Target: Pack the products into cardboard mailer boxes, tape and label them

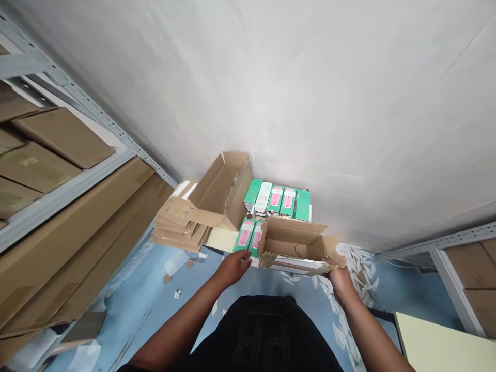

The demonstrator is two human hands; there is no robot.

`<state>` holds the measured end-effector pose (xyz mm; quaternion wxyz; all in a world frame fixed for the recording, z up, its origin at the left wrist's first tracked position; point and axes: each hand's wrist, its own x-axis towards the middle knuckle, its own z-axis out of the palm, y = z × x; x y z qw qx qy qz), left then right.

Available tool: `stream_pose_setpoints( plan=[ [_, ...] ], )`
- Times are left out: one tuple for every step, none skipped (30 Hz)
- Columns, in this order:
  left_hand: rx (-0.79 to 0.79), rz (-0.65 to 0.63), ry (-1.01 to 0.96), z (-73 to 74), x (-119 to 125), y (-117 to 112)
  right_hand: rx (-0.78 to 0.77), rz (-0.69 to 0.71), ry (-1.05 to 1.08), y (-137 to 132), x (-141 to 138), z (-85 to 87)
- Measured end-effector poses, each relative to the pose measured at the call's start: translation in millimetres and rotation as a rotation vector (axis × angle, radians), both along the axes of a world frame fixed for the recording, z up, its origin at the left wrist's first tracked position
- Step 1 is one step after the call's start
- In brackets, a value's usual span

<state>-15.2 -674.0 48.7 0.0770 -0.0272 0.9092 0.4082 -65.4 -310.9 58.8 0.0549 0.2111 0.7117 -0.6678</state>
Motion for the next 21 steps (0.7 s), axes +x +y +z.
stream_pose_setpoints(
  plan=[
    [-0.001,-0.005,0.007,0.3,-2,2,-0.025,-0.004,-0.019,1,-3,-1.0],
    [0.000,-0.009,0.013,0.7,-4,3,-0.059,-0.014,-0.046,1,-6,-2.4],
    [0.003,-0.008,0.017,1.5,-7,2,-0.089,-0.023,-0.069,1,-8,-4.0],
    [0.010,0.000,0.021,2.7,-10,1,-0.095,-0.029,-0.073,0,-9,-5.8],
    [0.024,0.015,0.029,4.7,-14,-1,-0.092,-0.031,-0.069,-1,-10,-7.8],
    [0.041,0.036,0.042,7.7,-18,-3,-0.090,-0.027,-0.062,-2,-11,-9.7],
    [0.059,0.056,0.061,11.9,-22,-7,-0.087,-0.025,-0.058,-4,-12,-11.3],
    [0.075,0.073,0.086,17.2,-26,-11,-0.084,-0.027,-0.055,-8,-12,-12.6],
    [0.087,0.081,0.112,23.6,-30,-16,-0.077,-0.035,-0.052,-11,-13,-13.6],
    [0.095,0.081,0.138,30.6,-33,-22,-0.062,-0.046,-0.049,-16,-13,-14.1],
    [0.099,0.071,0.160,37.7,-35,-29,-0.039,-0.055,-0.042,-21,-14,-14.2],
    [0.103,0.053,0.175,44.5,-37,-36,-0.008,-0.064,-0.031,-28,-14,-13.9],
    [0.110,0.030,0.183,50.5,-38,-44,0.026,-0.071,-0.018,-35,-14,-13.3],
    [0.121,0.002,0.186,55.1,-39,-52,0.058,-0.071,-0.004,-42,-14,-12.2],
    [0.135,-0.027,0.185,58.3,-41,-60,0.089,-0.075,0.009,-51,-14,-10.7],
    [0.154,-0.054,0.178,60.0,-42,-68,0.114,-0.080,0.022,-60,-13,-8.6],
    [0.177,-0.077,0.170,60.5,-44,-75,0.138,-0.088,0.035,-69,-12,-6.0],
    [0.204,-0.093,0.164,60.1,-46,-82,0.161,-0.096,0.047,-79,-10,-2.7],
    [0.233,-0.101,0.160,59.2,-49,-88,0.184,-0.107,0.055,-88,-9,1.0],
    [0.260,-0.105,0.159,58.3,-52,-93,0.203,-0.120,0.060,-97,-7,5.1],
    [0.284,-0.105,0.160,57.6,-55,-97,0.217,-0.131,0.062,-105,-5,9.4]
  ],
)
